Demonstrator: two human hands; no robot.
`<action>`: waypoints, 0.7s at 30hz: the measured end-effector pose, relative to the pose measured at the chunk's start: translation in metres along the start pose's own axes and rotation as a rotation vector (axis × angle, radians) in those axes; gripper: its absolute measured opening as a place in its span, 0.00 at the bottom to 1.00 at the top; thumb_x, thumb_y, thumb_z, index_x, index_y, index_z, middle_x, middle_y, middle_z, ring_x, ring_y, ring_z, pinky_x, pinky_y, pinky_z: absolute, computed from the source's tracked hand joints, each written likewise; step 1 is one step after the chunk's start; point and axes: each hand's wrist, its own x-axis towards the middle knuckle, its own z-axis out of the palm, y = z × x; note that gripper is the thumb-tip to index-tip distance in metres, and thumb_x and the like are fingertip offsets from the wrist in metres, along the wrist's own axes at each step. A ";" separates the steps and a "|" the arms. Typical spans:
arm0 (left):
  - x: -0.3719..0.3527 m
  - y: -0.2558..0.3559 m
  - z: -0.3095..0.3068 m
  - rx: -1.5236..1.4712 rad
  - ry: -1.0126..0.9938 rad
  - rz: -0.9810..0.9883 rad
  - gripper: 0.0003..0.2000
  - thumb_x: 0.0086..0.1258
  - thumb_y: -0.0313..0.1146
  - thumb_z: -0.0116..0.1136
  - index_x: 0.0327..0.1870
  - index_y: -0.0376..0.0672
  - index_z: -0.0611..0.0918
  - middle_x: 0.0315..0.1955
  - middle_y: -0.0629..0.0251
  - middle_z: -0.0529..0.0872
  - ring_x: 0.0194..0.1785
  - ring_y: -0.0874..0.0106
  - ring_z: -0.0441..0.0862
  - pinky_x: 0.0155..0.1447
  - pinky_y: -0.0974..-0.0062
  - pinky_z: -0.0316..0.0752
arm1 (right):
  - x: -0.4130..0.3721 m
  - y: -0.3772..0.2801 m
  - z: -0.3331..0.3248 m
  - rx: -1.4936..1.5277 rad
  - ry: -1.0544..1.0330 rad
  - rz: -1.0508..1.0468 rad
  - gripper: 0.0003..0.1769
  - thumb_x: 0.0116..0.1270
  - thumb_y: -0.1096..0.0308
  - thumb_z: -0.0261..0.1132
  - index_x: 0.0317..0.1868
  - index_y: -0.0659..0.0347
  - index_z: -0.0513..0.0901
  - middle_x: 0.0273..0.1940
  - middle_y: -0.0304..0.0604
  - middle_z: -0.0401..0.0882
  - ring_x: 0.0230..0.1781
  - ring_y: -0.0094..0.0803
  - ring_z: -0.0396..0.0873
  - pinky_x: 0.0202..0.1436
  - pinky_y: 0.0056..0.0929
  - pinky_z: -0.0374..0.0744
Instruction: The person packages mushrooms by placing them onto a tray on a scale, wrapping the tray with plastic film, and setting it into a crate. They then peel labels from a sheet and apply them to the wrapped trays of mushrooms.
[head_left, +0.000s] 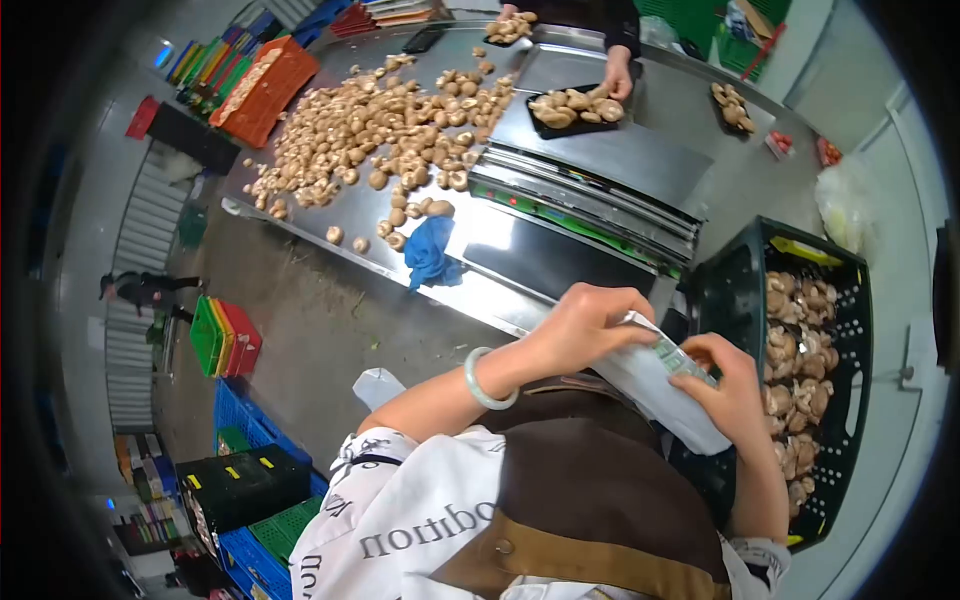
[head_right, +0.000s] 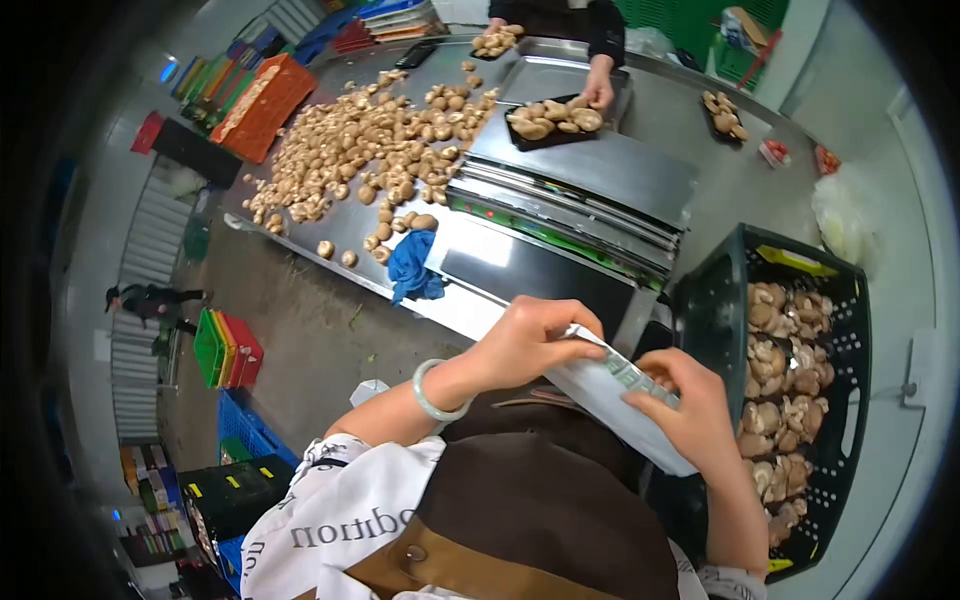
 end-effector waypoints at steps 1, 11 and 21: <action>-0.001 -0.004 0.004 -0.011 0.050 0.021 0.06 0.61 0.29 0.69 0.36 0.39 0.84 0.21 0.70 0.82 0.23 0.82 0.71 0.27 0.80 0.65 | 0.004 0.000 0.002 -0.028 -0.025 -0.017 0.13 0.54 0.71 0.74 0.37 0.66 0.81 0.31 0.45 0.80 0.32 0.36 0.80 0.38 0.30 0.76; -0.018 -0.007 0.010 0.082 0.281 -0.148 0.02 0.63 0.22 0.66 0.31 0.34 0.84 0.19 0.76 0.80 0.22 0.89 0.66 0.24 0.87 0.58 | 0.004 0.013 0.010 -0.178 0.177 -0.455 0.12 0.57 0.71 0.69 0.40 0.66 0.78 0.35 0.45 0.77 0.38 0.43 0.77 0.40 0.35 0.77; -0.018 -0.004 0.024 0.064 0.255 -0.210 0.05 0.62 0.27 0.69 0.31 0.35 0.85 0.16 0.78 0.76 0.21 0.89 0.63 0.23 0.86 0.55 | -0.003 0.017 -0.019 -0.355 0.278 -0.664 0.20 0.58 0.60 0.70 0.48 0.62 0.79 0.39 0.42 0.78 0.37 0.38 0.77 0.41 0.34 0.76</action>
